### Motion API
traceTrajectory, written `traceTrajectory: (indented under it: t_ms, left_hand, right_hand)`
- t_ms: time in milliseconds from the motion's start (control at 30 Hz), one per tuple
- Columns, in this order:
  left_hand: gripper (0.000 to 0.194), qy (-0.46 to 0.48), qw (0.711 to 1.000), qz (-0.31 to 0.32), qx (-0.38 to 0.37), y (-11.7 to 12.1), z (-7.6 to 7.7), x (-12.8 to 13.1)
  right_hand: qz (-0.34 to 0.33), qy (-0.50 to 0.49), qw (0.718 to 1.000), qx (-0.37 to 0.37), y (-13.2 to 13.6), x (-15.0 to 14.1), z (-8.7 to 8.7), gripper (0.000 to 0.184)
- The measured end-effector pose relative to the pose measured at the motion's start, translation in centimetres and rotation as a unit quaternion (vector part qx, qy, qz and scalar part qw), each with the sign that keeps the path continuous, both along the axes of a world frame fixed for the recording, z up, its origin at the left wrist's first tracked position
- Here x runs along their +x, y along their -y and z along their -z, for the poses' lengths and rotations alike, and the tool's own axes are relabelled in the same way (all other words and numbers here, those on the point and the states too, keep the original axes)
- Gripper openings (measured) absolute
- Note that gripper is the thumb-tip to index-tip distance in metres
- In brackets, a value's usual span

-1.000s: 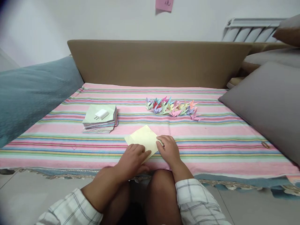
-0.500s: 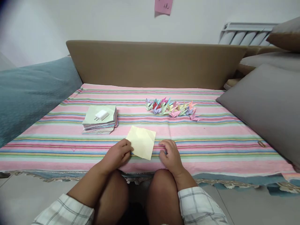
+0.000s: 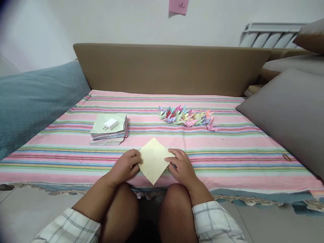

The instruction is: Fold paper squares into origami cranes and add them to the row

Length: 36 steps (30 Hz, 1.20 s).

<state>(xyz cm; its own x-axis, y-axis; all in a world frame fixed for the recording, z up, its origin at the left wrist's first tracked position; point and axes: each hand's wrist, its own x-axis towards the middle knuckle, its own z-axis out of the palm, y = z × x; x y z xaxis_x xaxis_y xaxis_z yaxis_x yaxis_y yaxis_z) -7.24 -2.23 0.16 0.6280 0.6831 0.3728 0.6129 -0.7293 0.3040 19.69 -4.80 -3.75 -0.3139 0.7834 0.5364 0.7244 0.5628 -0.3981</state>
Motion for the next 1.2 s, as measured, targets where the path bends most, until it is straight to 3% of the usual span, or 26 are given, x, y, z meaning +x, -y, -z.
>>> traceTrajectory:
  t_ms: [133,267,367,500,700,767,867,933,1067,1200]
  left_hand:
    - [0.029,-0.023,0.999,-0.023,0.0,-0.1,0.1,-0.2]
    - [0.016,0.011,0.995,-0.1,-0.006,-0.6,0.4,-0.6]
    - [0.024,0.029,0.986,-0.162,-0.03,-0.7,0.2,-0.7]
    - [0.033,-0.018,0.969,-0.244,-0.032,-0.8,-0.5,-0.2]
    - [0.024,-0.07,0.947,-0.312,0.02,-0.7,-0.8,0.7]
    - [0.024,-0.086,0.951,-0.294,0.051,-0.2,-0.8,1.7]
    - [0.028,-0.132,0.98,-0.142,0.05,0.8,-0.7,3.7]
    - [0.048,-0.153,0.983,-0.084,0.049,1.4,-0.5,4.9]
    - [0.066,-0.173,0.981,-0.079,0.024,1.8,-0.1,5.8]
    - [0.065,-0.17,0.981,-0.088,0.012,1.7,0.1,5.5]
  right_hand:
    - [0.026,-0.002,0.999,-0.023,-0.2,-0.1,0.1,0.035]
    - [0.056,-0.039,0.997,-0.047,-0.4,0.0,0.1,0.022]
    - [0.086,-0.056,0.992,-0.08,-0.7,-0.1,0.0,0.021]
    - [0.144,-0.064,0.982,-0.107,-1.3,-0.6,-0.3,0.025]
    - [0.179,-0.051,0.977,-0.109,-2.0,-1.3,-0.3,0.025]
    - [0.182,-0.046,0.976,-0.106,-2.0,-1.3,-0.2,0.025]
    - [0.188,-0.041,0.976,-0.1,-2.1,-1.2,-0.1,0.024]
    - [0.19,-0.036,0.976,-0.096,-2.0,-1.2,-0.2,0.025]
    - [0.204,-0.033,0.974,-0.095,-1.7,-2.3,-0.8,0.019]
    - [0.247,-0.021,0.963,-0.109,-1.4,-3.5,-1.2,0.042]
